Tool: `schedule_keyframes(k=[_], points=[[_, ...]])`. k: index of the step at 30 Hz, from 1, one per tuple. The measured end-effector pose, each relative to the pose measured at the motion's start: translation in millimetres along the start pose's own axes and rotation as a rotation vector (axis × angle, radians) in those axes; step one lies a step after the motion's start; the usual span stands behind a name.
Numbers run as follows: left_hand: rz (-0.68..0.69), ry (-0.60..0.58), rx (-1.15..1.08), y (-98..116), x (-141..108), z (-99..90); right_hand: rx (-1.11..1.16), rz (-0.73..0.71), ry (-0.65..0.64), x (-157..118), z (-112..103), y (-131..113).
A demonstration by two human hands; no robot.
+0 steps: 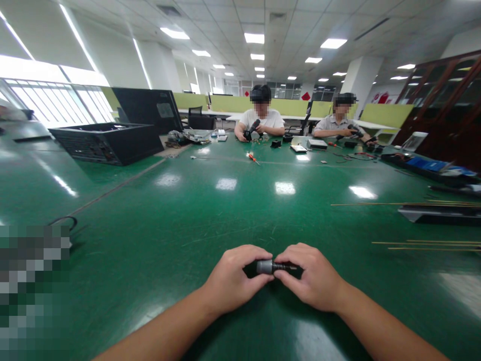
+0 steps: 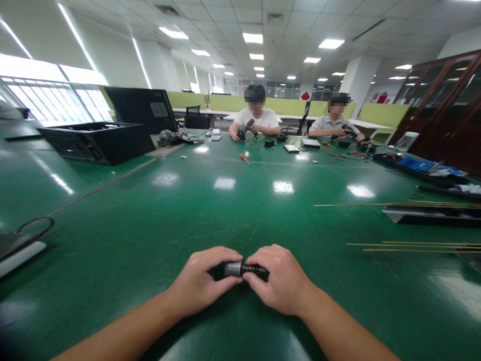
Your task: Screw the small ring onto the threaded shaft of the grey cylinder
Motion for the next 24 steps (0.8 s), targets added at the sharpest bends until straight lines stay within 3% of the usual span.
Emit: schedule_keyframes(k=[24], points=[[-0.006,0.006,0.014,1.0,0.0,-3.0,0.01,0.017,-0.004,-0.3,-1.8,0.5]])
Point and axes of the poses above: each hand's wrist, its own x-axis towards the middle knuckle, its own z-axis out of the palm, y = z × x, the point moved 3 cm from there along x, towards the middle knuckle, and after that the axes turned 5 degrees about -z, right-handed, at the moved point
